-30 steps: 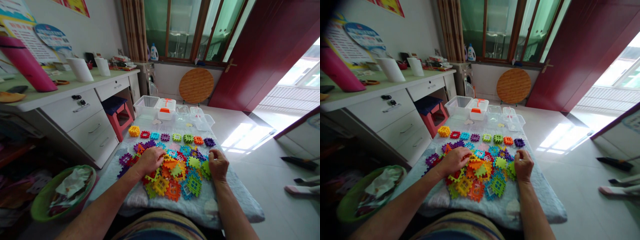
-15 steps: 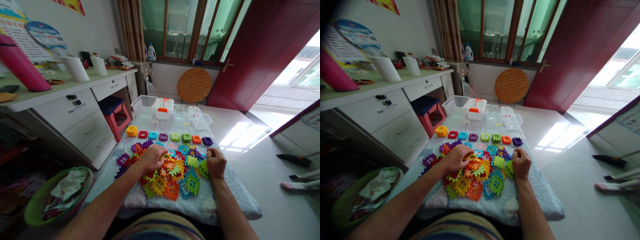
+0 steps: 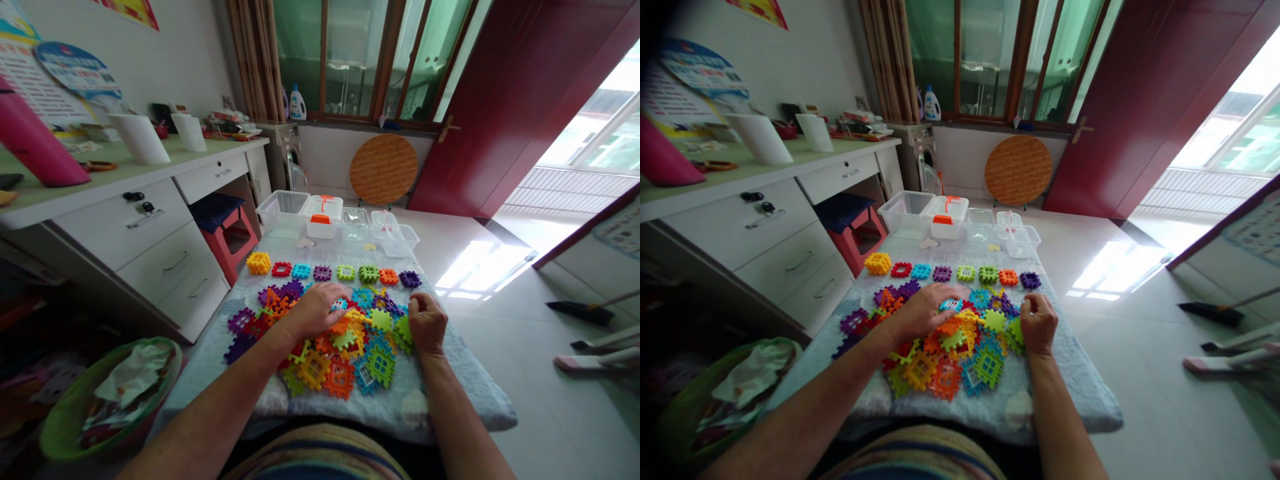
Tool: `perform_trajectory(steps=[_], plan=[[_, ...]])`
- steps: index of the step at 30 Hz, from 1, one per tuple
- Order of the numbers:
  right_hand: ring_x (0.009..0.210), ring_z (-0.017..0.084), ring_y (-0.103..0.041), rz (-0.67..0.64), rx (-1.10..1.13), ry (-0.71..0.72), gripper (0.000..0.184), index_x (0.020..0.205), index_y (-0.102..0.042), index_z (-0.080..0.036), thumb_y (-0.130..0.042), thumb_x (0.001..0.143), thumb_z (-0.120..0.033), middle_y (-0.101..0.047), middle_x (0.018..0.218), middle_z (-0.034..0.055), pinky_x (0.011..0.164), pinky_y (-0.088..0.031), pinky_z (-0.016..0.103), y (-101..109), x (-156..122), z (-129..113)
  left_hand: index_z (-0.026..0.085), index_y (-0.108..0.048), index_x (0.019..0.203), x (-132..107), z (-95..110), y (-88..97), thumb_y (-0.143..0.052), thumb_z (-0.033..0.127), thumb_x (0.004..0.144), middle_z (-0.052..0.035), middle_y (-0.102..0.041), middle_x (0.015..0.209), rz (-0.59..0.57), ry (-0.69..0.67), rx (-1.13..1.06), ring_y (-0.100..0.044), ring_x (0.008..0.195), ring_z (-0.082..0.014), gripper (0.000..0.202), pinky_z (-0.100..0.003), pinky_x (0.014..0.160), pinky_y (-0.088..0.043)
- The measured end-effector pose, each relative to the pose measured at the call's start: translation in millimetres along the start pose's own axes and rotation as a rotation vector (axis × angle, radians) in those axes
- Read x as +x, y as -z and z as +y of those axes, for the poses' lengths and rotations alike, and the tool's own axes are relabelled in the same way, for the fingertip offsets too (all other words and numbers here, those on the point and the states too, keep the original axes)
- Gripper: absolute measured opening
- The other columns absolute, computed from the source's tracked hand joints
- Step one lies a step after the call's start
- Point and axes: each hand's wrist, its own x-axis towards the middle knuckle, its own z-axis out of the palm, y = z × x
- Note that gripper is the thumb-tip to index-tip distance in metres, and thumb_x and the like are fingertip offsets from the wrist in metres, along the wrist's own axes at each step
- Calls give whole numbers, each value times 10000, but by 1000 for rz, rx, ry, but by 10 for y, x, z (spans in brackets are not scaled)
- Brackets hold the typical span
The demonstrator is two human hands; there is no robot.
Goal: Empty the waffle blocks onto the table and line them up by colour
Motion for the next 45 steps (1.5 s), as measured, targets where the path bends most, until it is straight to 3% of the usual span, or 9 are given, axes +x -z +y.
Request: perform_trajectory(steps=[8, 14, 18, 23, 30, 35, 37, 41, 45], plan=[[611, 165, -576, -3, 2, 19, 163, 730, -648, -185, -508, 790, -241, -632, 683, 23, 654, -453, 276, -2, -2, -19, 171, -648, 1098, -394, -397, 300, -606, 183, 786, -92, -653, 1183, -116, 240, 85, -586, 1124, -244, 314, -368, 1024, -426], [613, 164, -581, 1, -2, 13, 162, 744, -653, -184, -508, 791, -241, -640, 692, 24, 656, -454, 275, 0, -7, -4, 185, -656, 1068, -398, -202, 192, -663, 229, 763, -77, -671, 1134, -124, 132, 107, -579, 1096, -247, 309, -372, 1012, -417], [613, 166, -580, -5, -3, 0, 163, 746, -654, -183, -509, 790, -244, -638, 691, 26, 658, -453, 277, -1, -9, 8, 204, -674, 929, -328, -12, 104, -667, 183, 750, -49, -683, 1044, -224, 10, 141, -589, 1052, -230, 181, -361, 986, -420], [612, 170, -578, -10, 4, -19, 166, 742, -653, -183, -509, 787, -252, -634, 691, 29, 655, -450, 283, -7, -8, 13, 190, -666, 848, -265, 40, 46, -604, 112, 780, -46, -695, 944, -297, 0, 262, -611, 975, -224, 120, -368, 909, -445], [612, 166, -574, -4, 12, -26, 160, 735, -645, -187, -503, 780, -246, -621, 688, 21, 662, -451, 280, 13, -2, -18, 184, -652, 815, -275, -47, -65, -578, 88, 783, -46, -685, 854, -126, -71, 267, -610, 875, -218, 125, -369, 866, -458], [604, 164, -565, -3, 10, -19, 160, 727, -641, -190, -503, 779, -250, -611, 676, 17, 654, -447, 278, 19, -3, -32, 194, -663, 984, -292, -33, 37, -514, 117, 845, -66, -701, 965, 160, 13, 52, -618, 955, -221, 218, -364, 910, -467], [605, 165, -566, -6, 16, -15, 162, 731, -642, -190, -501, 782, -253, -615, 682, 19, 651, -447, 280, 19, -3, -35, 195, -655, 1043, -291, 21, 94, -496, 170, 877, -61, -704, 1019, 192, 81, -97, -630, 969, -206, 232, -329, 893, -483], [606, 165, -565, -4, 21, -7, 163, 726, -639, -192, -501, 785, -255, -618, 684, 20, 649, -447, 281, 23, -3, -43, 196, -640, 1119, -263, 152, 97, -489, 258, 898, -20, -719, 934, 4, 209, -249, -653, 841, -178, 275, -283, 781, -507], [611, 164, -568, 3, 12, -4, 166, 732, -643, -195, -498, 789, -254, -623, 683, 18, 654, -451, 279, 30, -8, -48, 206, -663, 1078, -210, 207, -66, -494, 223, 881, -47, -723, 1028, -102, 210, -82, -646, 940, -207, 261, -327, 871, -480]])
